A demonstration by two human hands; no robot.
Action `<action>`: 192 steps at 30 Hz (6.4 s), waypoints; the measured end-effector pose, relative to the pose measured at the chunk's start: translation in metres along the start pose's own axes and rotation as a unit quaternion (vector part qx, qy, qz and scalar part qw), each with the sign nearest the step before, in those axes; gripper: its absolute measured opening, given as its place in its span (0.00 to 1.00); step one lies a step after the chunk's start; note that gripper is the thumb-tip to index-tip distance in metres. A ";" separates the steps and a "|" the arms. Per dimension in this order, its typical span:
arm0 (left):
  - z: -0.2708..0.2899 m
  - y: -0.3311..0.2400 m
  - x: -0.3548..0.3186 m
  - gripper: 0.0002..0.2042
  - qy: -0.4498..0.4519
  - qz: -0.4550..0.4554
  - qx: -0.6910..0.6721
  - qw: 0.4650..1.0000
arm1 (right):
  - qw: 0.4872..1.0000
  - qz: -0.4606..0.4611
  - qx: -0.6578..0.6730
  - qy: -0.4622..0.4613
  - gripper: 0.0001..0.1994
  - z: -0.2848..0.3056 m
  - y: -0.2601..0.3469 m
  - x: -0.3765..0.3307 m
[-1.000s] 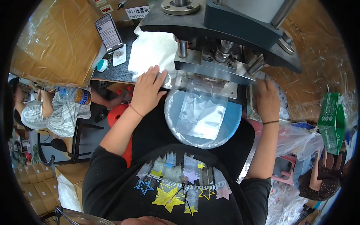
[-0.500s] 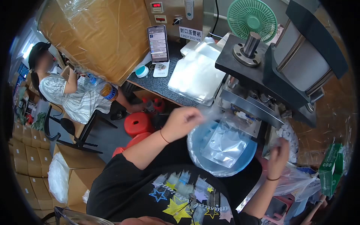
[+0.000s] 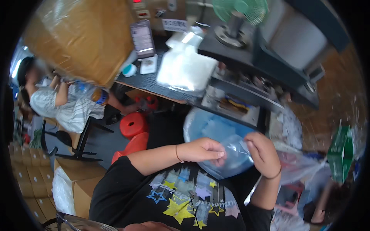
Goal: Sealing small items inside clear plastic bags using a heat sealing machine.
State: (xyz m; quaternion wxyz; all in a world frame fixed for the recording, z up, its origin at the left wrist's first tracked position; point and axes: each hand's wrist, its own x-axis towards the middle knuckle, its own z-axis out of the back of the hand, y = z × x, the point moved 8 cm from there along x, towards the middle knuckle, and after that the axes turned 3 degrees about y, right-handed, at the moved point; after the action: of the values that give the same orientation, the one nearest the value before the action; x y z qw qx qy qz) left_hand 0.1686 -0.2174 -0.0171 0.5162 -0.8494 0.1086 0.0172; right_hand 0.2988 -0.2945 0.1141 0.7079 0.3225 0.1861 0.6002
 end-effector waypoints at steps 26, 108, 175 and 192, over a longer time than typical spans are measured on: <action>0.134 -0.123 -0.059 0.27 -0.376 -0.033 0.815 0.440 | 0.907 -0.116 -0.326 -0.240 0.14 0.067 -0.143 -0.030; 0.044 -0.057 -0.025 0.09 -0.223 -0.089 0.261 0.935 | 0.980 0.062 0.023 -0.186 0.10 -0.001 0.024 0.043; 0.064 -0.030 0.022 0.12 -0.139 -0.019 -0.124 0.982 | 0.928 -0.162 -0.319 -0.102 0.13 0.048 -0.141 -0.001; 0.117 -0.101 -0.088 0.10 -0.424 -0.182 0.415 0.784 | 0.947 -0.129 -0.120 -0.270 0.09 0.040 -0.076 -0.025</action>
State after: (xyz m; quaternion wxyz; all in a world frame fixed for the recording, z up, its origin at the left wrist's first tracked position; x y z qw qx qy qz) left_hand 0.1127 -0.0545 0.0289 0.8063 -0.4647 -0.2810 0.2344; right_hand 0.3750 -0.3333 0.0888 0.8364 0.3584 -0.0452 0.4122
